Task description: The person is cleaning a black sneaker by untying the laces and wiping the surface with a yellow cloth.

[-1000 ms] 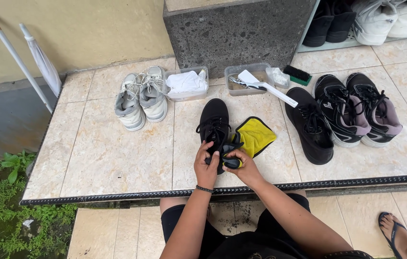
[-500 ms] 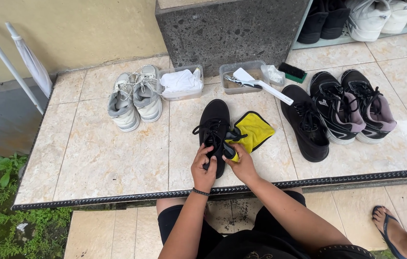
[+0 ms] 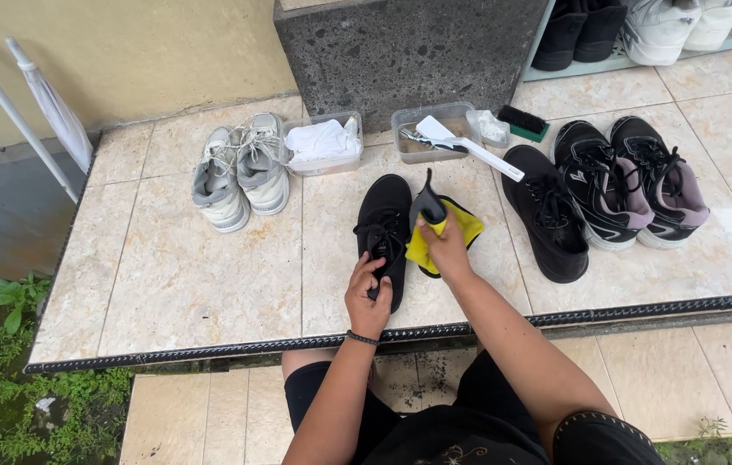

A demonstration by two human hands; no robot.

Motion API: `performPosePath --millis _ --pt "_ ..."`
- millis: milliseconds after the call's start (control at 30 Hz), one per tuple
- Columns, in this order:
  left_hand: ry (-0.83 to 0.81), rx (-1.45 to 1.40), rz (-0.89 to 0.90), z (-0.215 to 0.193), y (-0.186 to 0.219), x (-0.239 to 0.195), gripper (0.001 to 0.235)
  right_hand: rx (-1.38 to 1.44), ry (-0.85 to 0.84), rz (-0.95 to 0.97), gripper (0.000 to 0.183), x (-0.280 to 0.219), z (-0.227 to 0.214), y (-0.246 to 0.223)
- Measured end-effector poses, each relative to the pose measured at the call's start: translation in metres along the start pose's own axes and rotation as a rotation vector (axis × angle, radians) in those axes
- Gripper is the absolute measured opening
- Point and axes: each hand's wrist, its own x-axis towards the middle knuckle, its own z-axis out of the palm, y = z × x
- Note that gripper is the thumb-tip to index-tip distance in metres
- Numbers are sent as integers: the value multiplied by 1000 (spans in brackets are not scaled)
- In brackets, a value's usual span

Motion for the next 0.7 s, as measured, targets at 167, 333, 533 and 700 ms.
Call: performPosePath --millis 167,333,533,700 --pt "5 37 17 2 -1 0 43 -221 -223 -96 45 -23 9 5" --pt "10 63 28 1 2 1 42 59 -170 210 23 -18 -25 25" --pt "18 76 49 1 2 1 40 529 143 112 20 -5 -60 -50" --pt "32 76 53 4 -4 0 41 662 193 -54 20 12 -89 -108"
